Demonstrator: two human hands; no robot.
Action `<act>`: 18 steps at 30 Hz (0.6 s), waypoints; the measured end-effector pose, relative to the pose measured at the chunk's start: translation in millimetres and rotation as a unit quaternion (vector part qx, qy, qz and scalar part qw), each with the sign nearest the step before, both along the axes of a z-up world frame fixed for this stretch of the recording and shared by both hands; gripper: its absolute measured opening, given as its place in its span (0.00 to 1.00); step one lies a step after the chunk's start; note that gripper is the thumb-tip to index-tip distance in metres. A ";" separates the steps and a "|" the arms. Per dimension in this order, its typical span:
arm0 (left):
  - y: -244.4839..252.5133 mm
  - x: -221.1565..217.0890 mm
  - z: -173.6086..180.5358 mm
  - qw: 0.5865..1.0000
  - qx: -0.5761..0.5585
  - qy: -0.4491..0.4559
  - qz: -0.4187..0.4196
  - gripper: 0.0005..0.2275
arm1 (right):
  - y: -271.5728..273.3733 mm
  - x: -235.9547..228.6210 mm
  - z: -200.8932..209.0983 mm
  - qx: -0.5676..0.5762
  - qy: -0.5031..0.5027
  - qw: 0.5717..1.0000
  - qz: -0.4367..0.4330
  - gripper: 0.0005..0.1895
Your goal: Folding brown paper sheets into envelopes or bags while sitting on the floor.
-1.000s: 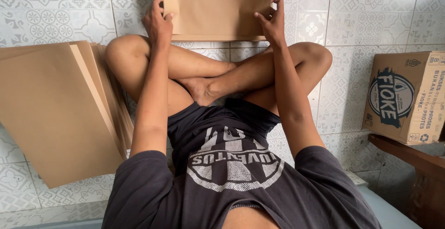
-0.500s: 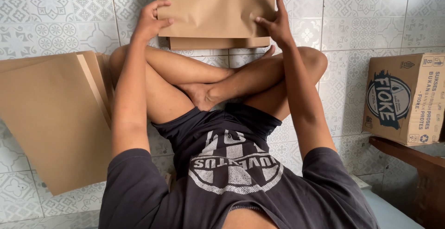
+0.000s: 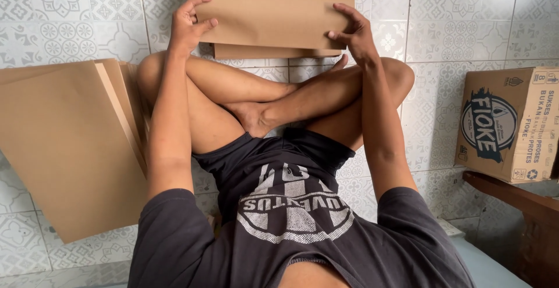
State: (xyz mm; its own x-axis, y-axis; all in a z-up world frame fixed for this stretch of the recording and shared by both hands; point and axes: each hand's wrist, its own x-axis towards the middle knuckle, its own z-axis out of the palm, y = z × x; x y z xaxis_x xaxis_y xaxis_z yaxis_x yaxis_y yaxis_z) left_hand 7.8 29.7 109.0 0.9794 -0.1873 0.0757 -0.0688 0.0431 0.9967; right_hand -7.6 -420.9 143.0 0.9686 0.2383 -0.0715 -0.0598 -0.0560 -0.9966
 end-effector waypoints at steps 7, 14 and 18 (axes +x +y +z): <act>-3.9 -4.3 1.8 1.000 0.010 -0.009 0.005 0.29 | 8.4 -2.4 1.1 -0.007 -0.065 0.998 0.021 0.47; -4.5 -3.1 -9.3 0.998 0.057 -0.038 0.007 0.23 | 3.0 1.3 -1.3 0.021 -0.040 0.999 -0.021 0.33; -6.3 -6.5 3.2 0.992 0.111 -0.041 0.035 0.21 | -4.3 1.6 -7.5 -0.012 -0.007 0.998 -0.059 0.24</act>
